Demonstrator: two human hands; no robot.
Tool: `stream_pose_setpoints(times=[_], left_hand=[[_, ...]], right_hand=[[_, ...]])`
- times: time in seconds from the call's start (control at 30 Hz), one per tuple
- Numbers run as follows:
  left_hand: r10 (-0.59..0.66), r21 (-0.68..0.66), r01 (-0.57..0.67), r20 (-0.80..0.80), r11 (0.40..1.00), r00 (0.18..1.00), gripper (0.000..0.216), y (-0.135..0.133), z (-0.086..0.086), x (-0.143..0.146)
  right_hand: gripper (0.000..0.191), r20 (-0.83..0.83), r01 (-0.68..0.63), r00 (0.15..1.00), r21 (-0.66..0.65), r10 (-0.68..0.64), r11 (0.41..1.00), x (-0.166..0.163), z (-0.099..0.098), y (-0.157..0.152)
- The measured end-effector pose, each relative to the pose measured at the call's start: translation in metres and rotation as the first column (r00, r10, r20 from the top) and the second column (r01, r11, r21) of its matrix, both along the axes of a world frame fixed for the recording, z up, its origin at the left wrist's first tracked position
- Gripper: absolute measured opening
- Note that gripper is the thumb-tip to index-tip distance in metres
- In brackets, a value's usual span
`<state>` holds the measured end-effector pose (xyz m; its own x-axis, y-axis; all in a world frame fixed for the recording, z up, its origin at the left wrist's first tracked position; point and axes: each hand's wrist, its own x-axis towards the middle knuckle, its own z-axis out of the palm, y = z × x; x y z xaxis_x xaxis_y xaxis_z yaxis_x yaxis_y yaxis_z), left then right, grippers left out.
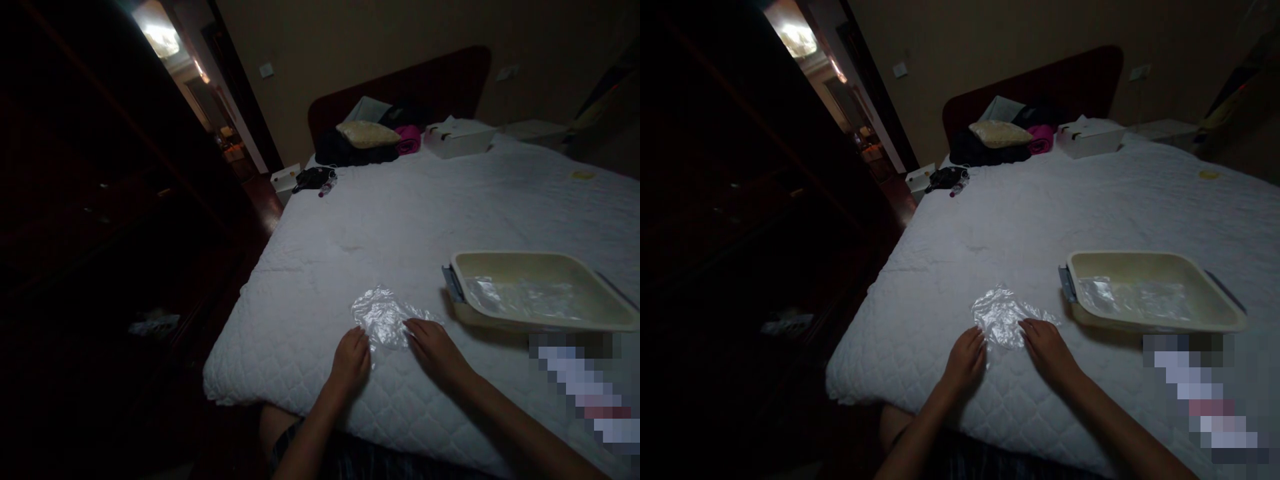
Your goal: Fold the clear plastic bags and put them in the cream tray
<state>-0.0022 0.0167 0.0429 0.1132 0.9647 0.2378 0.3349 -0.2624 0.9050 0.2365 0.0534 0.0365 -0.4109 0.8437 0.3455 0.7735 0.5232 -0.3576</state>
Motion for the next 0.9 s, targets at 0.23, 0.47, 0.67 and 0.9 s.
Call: stream_pose_setpoints(times=[0.23, 0.47, 0.67, 0.9], left_hand=[[-0.04, 0.127, 0.079, -0.282, 0.989, 0.959, 0.043, -0.021, -0.02, -0.023], [0.101, 0.329, 0.112, -0.565, 0.938, 0.819, 0.032, -0.012, -0.036, -0.029], [0.276, 0.453, 0.053, -0.628, 0.89, 0.728, 0.038, -0.017, -0.042, -0.029], [0.245, 0.488, 0.212, -0.711, 0.846, 0.659, 0.037, -0.019, -0.037, -0.01]], right_hand=[[0.031, -0.052, -0.21, 0.977, -0.062, 0.207, 0.976, -0.049, 0.006, -0.013], [0.022, 0.011, -0.239, 0.971, 0.026, 0.239, 0.971, -0.082, -0.02, -0.038], [0.021, -0.349, -0.104, 0.937, -0.219, 0.022, 0.97, -0.083, -0.02, -0.03], [0.03, -0.516, -0.002, 0.814, -0.462, -0.267, 0.887, -0.079, -0.013, -0.008]])
